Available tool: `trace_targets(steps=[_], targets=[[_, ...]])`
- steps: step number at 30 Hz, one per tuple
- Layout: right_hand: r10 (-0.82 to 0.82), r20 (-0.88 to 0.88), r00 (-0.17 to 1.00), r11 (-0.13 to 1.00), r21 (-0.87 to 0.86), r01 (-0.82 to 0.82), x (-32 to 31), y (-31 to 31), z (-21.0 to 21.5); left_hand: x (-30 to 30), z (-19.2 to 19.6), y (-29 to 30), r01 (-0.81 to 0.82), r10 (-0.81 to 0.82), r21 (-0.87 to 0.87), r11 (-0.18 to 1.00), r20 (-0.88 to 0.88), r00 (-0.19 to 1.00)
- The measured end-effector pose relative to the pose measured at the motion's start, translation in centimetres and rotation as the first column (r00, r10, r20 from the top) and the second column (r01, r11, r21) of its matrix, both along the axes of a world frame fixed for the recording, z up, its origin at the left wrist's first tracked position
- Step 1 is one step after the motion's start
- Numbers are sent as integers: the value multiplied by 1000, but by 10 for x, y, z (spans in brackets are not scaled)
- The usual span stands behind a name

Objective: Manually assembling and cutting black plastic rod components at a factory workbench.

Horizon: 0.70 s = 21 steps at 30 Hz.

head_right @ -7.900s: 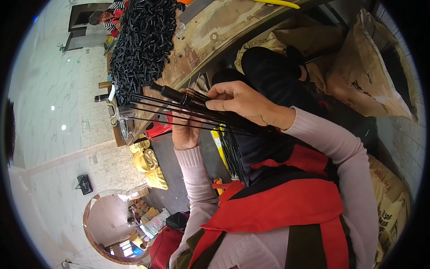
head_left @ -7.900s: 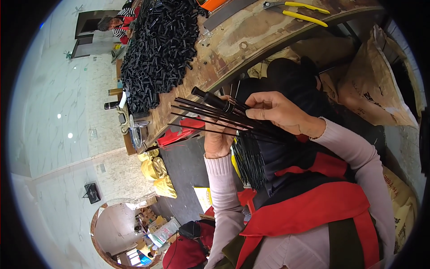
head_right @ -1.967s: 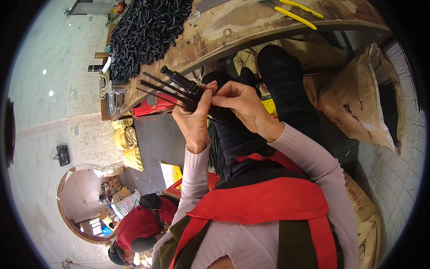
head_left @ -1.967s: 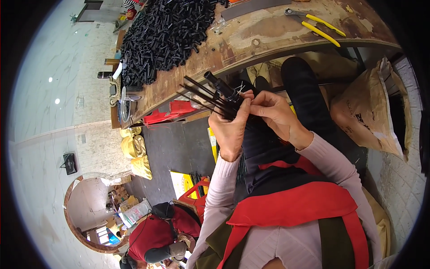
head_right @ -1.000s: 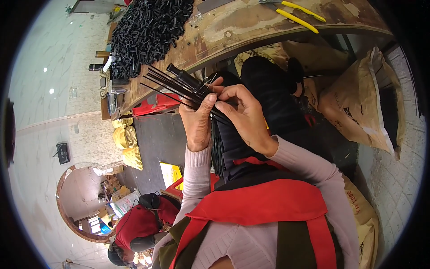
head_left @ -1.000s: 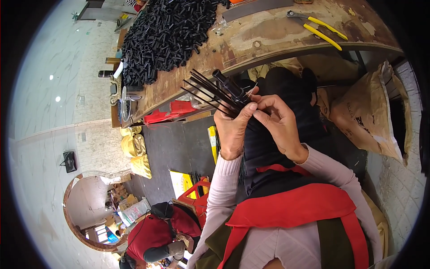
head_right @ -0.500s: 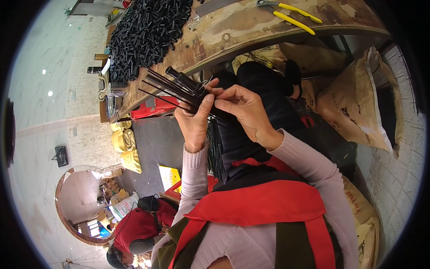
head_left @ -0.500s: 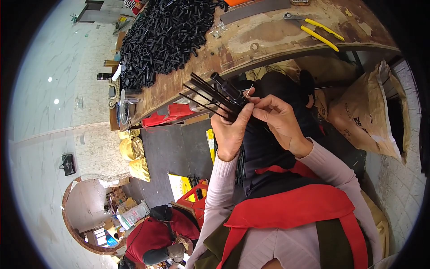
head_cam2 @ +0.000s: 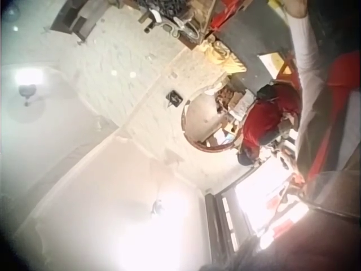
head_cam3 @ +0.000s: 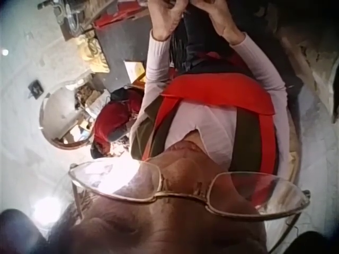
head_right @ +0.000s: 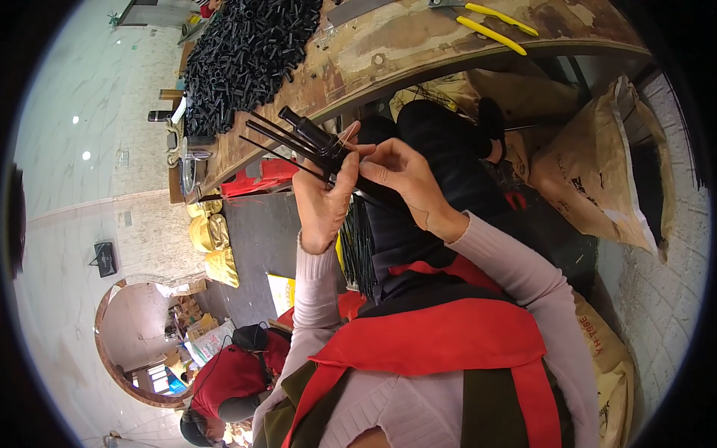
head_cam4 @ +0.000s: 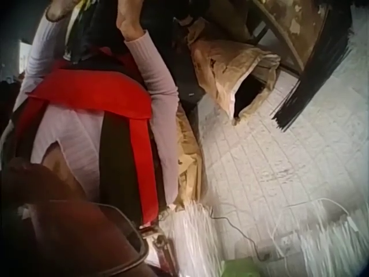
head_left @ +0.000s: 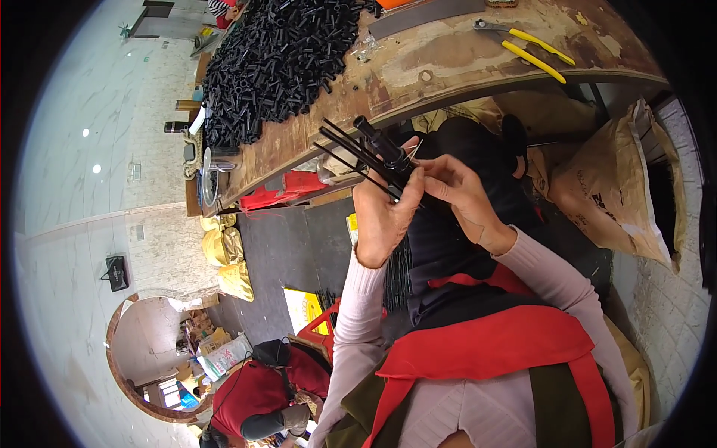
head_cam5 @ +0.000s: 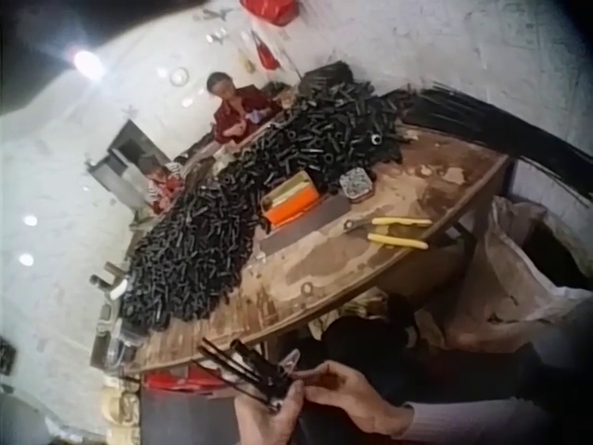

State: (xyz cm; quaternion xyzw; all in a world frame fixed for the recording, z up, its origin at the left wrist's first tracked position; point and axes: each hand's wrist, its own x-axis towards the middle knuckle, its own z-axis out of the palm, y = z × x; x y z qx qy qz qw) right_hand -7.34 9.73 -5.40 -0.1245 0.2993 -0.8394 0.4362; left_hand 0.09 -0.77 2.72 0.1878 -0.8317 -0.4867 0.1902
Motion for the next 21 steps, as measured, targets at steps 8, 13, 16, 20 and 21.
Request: trace_targets(steps=[8,13,16,20,21], targets=[[239,46,970,969,-76,-235,-4,4,-2,0,5,16,-131,131,168,977,11,991],[118,-111,987,993,39,-115,-5,13,11,-5,-1,12,-25,31,199,980,-28,999],[290,-517,805,910,408,-66,-24,39,18,-7,4,6,36,-35,341,939,-11,999],[139,-959,-247,812,-32,582,-125,65,29,-4,-22,1,146,-79,431,890,-170,982],[251,-925,-284,688,-36,724,-148,66,38,-5,-27,1,169,-62,606,777,-193,979]])
